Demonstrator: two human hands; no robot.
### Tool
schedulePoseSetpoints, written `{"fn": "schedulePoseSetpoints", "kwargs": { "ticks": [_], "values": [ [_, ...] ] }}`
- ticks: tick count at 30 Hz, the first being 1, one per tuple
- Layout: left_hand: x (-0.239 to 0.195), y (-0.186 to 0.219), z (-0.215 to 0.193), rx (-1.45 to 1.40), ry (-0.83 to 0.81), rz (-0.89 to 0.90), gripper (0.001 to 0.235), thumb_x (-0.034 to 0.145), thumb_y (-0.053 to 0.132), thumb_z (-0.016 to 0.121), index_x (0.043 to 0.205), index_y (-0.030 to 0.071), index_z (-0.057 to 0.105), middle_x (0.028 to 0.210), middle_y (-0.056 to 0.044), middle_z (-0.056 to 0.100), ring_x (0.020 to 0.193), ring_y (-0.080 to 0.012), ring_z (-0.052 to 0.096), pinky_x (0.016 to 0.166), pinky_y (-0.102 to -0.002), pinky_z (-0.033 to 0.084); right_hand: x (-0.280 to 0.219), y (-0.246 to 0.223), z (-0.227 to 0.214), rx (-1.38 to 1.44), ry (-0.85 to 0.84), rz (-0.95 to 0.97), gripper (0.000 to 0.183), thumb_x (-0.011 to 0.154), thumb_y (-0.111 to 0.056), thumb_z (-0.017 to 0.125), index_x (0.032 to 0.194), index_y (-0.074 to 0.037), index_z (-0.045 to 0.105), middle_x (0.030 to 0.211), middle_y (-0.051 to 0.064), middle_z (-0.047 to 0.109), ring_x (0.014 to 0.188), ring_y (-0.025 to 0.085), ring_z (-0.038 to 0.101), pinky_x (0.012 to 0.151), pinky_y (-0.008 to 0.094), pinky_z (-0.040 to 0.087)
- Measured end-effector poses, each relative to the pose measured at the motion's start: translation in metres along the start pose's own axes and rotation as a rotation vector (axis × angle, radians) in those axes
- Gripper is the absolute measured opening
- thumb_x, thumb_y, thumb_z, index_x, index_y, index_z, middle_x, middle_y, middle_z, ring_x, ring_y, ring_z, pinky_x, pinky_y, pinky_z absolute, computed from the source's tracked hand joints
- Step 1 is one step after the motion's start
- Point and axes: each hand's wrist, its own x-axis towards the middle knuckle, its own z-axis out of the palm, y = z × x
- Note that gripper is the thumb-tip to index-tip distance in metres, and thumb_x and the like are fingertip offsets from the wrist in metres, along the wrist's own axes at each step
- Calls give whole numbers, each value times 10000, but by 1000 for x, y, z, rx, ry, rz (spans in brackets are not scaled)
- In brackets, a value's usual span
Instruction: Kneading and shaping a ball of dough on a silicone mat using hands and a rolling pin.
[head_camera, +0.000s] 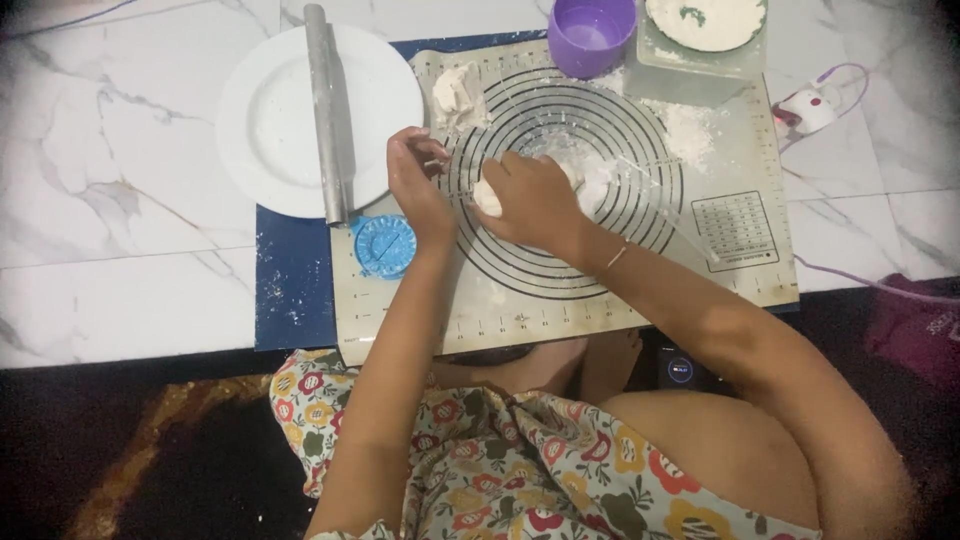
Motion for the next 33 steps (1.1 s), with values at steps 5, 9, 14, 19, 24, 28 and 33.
{"fn": "schedulePoseSetpoints", "kwargs": {
  "ticks": [5, 9, 14, 19, 24, 28, 33],
  "values": [
    [-16, 27, 3, 162, -185, 128, 394, 1102, 485, 267, 1117, 209, 548, 908, -3, 627, 927, -158, 628, 813, -310, 494, -22, -2, -20, 63, 27, 47, 735, 799, -563, 745, 1287, -50, 549, 1059, 164, 557, 1039, 373, 582, 852, 508, 428],
    [-40, 51, 3, 737, -522, 529, 422, 985, 374, 570, 1254, 51, 612, 1126, -209, 652, 1149, -409, 623, 1045, -528, 462, -45, 22, -9, 90, -43, 140, 1193, 568, -585, 852, 1504, -2, 396, 1382, 273, 502, 1355, 513, 442, 1083, 716, 360],
    [-57, 15, 17, 1023, -479, 727, 637, 968, 563, 549, 1306, 25, 600, 1198, -239, 617, 1234, -472, 572, 1057, -620, 431, -50, 41, 10, 150, 151, 21, 936, 715, -465, 772, 1441, 52, 486, 1233, 272, 557, 1247, 481, 532, 1086, 616, 395],
    [-48, 8, 30, 1105, -498, 796, 663, 978, 578, 544, 1163, -45, 672, 1164, -268, 649, 1259, -496, 564, 1070, -624, 421, -37, 41, 3, 150, 215, -30, 875, 751, -355, 780, 1430, 112, 485, 1236, 359, 541, 1232, 545, 521, 1093, 621, 370],
    [-25, -20, 39, 968, -451, 871, 504, 962, 580, 463, 896, 128, 678, 733, -76, 637, 688, -305, 689, 619, -436, 538, -37, 37, 8, 203, -44, 219, 763, 643, -592, 830, 1111, -30, 615, 880, 118, 533, 907, 322, 585, 876, 424, 436],
    [-10, -17, 41, 1007, -589, 680, 535, 980, 566, 439, 875, 129, 728, 705, -82, 696, 643, -296, 710, 589, -420, 550, -17, 36, -7, 163, -364, 354, 894, 603, -620, 829, 1239, -45, 578, 1025, 135, 585, 1071, 305, 578, 997, 413, 424],
    [-7, -8, 41, 951, -606, 571, 494, 983, 484, 417, 814, 147, 736, 610, -50, 663, 571, -274, 697, 561, -380, 556, -7, 28, -15, 103, -482, 370, 950, 640, -731, 766, 1230, -6, 601, 1057, 168, 598, 1082, 303, 576, 1006, 385, 422]
  ]
}}
